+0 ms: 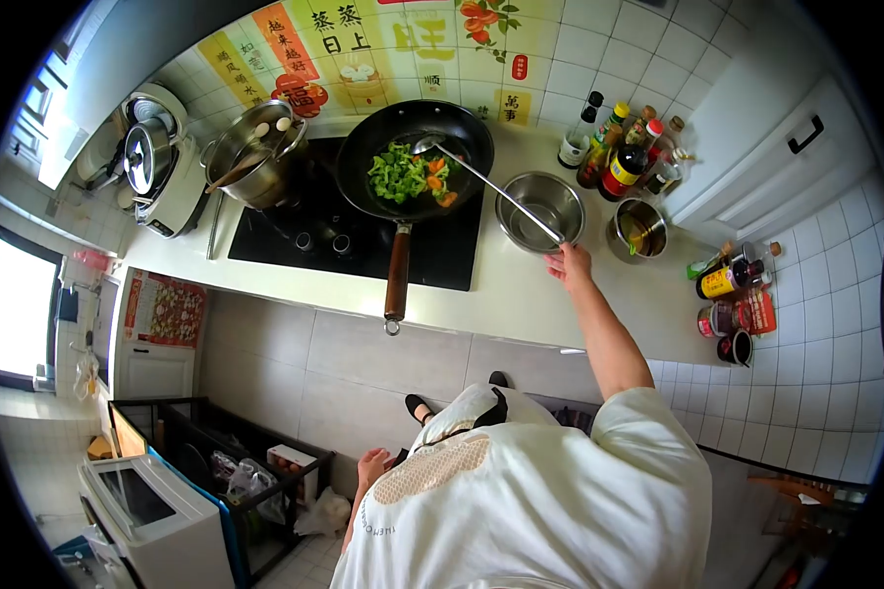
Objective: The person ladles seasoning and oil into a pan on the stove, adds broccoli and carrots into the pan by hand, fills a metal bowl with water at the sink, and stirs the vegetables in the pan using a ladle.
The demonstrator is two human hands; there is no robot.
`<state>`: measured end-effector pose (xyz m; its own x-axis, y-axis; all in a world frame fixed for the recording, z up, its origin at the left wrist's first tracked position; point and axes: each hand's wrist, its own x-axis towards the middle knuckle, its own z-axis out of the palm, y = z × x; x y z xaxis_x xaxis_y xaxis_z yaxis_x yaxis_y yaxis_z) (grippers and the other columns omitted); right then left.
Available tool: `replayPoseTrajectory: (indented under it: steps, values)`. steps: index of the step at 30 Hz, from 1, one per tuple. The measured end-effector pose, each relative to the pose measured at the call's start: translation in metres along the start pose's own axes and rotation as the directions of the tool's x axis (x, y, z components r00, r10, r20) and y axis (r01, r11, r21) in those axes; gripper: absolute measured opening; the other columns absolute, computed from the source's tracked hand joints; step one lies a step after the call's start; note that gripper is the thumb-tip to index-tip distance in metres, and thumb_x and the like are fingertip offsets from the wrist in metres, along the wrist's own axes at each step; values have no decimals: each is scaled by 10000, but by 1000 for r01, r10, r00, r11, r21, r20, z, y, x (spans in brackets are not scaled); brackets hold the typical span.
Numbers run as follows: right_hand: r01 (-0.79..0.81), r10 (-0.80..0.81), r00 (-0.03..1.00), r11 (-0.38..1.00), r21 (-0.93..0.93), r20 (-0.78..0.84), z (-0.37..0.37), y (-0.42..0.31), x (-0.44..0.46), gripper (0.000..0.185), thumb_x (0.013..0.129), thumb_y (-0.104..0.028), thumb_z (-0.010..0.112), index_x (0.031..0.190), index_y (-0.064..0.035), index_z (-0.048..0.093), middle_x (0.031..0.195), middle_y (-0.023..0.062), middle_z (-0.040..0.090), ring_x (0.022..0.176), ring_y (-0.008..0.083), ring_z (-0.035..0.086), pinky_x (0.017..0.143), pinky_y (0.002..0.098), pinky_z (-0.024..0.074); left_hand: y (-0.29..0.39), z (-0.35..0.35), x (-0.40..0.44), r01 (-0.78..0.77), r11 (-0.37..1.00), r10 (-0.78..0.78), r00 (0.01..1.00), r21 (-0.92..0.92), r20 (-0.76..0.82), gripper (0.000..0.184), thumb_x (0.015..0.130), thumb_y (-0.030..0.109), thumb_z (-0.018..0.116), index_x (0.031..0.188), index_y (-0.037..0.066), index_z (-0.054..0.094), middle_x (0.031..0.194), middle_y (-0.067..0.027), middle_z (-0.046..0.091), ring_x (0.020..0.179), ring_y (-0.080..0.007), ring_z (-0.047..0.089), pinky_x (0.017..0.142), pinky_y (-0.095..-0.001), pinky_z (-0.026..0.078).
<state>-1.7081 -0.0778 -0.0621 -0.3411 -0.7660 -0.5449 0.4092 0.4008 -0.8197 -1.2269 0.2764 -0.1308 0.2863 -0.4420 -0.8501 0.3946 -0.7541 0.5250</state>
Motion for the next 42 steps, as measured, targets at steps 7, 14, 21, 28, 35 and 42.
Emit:
replayPoseTrajectory:
  steps: [7, 14, 21, 28, 35, 42]
  values:
    - [-57, 137, 960, 950, -307, 244, -4, -65, -57, 550, 790, -571, 484, 974, -53, 453, 844, 115, 619, 675, 186, 612, 558, 284, 496, -48, -68, 64, -207, 966, 203, 978, 155, 41, 182, 768, 114, 634, 894, -9, 588, 795, -72, 604, 688, -156, 580, 628, -286, 494]
    - [265, 69, 906, 677, -687, 417, 85, -103, -90, 541, 835, -289, 522, 1313, -156, 306, 823, 50, 593, 615, 102, 570, 504, 256, 473, -59, -117, 96, -208, 910, 209, 977, 359, 35, 227, 765, 142, 645, 908, -27, 598, 772, -74, 625, 678, -125, 580, 601, -253, 478]
    - [180, 172, 910, 656, -733, 377, 140, -81, -108, 529, 848, -232, 482, 1324, -152, 266, 804, 116, 581, 600, 160, 591, 442, 324, 469, -34, -120, 120, -204, 917, 229, 973, 344, -34, 245, 755, 154, 650, 912, -27, 600, 783, -80, 630, 676, -130, 583, 602, -257, 479]
    - [653, -437, 697, 61, -755, 568, 135, -53, -91, 410, 843, -200, 471, 1239, -110, 416, 962, 208, 586, 777, 335, 601, 640, 429, 477, -39, -111, 130, -177, 921, 201, 979, 347, -33, 265, 740, 167, 658, 913, -26, 603, 772, -81, 632, 660, -128, 581, 585, -258, 478]
    - [635, -307, 683, -200, -746, 663, 156, -90, -149, 384, 828, -107, 435, 1204, -174, 473, 829, 179, 600, 758, 350, 587, 666, 432, 468, -75, -129, 130, -122, 946, 130, 992, 299, -7, 238, 763, 150, 643, 911, -32, 599, 775, -83, 631, 637, -122, 576, 573, -250, 474]
    - [521, -360, 528, -578, -628, 770, 128, -114, -134, 486, 762, -31, 409, 1183, -256, 501, 772, 120, 577, 647, 306, 591, 559, 419, 475, -59, -119, 125, -105, 968, 138, 981, 228, -134, 165, 756, 93, 611, 862, -32, 592, 739, -68, 619, 639, -134, 574, 575, -254, 476]
